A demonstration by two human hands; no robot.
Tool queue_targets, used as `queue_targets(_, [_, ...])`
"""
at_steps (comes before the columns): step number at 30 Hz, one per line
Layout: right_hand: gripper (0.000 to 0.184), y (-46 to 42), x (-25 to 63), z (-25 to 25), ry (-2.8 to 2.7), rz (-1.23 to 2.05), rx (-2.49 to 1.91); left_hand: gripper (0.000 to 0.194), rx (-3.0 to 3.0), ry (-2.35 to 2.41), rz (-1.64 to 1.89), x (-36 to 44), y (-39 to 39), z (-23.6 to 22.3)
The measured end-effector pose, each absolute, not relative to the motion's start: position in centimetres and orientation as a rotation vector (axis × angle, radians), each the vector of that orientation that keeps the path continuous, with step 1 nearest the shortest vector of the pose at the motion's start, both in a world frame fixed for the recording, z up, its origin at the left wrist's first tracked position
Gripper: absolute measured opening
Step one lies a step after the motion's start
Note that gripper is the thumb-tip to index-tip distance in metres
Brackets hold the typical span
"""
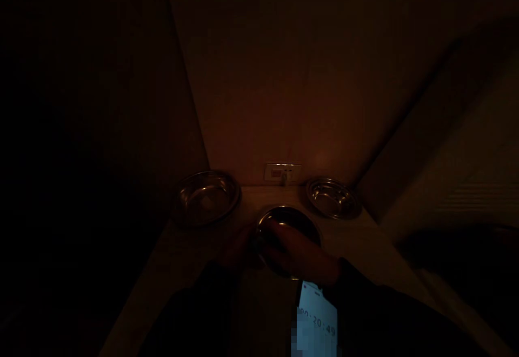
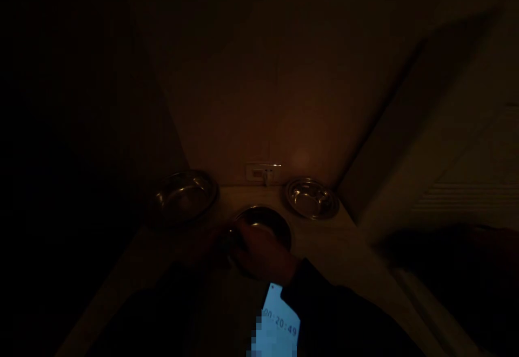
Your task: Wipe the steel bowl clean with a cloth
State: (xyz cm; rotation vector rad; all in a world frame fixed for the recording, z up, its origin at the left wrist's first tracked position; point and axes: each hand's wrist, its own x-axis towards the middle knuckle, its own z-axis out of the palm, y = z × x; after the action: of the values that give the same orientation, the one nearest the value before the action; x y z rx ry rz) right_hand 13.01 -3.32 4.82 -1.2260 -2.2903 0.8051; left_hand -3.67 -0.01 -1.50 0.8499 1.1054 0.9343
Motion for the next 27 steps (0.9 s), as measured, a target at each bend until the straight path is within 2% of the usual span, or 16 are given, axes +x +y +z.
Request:
queue_targets(5, [0.015,-3.8,11.9,5.3,-2.379,0.718,-1.209,0.03,0.792,1.105,0.876,-3.5,-0.4,-0.3])
queue_targets(9, [0.014,-4.7,12.6,6.4,-2.521,0.73,-1.098,0.028,0.824,1.089,1.013,-3.5,-0.4,-0.3])
queue_targets(14, [0.009,-5.0,13.0,7.0,-2.643,0.706,-1.092,0.04,0.841,1.126,1.025,-3.3,-0.5,-0.3])
queue_targets(27, [0.016,-6.3,14.0,6.8,-2.737,0.584,-1.138,0.042,0.929,1.185,1.016,-3.5,-0.4,-0.3])
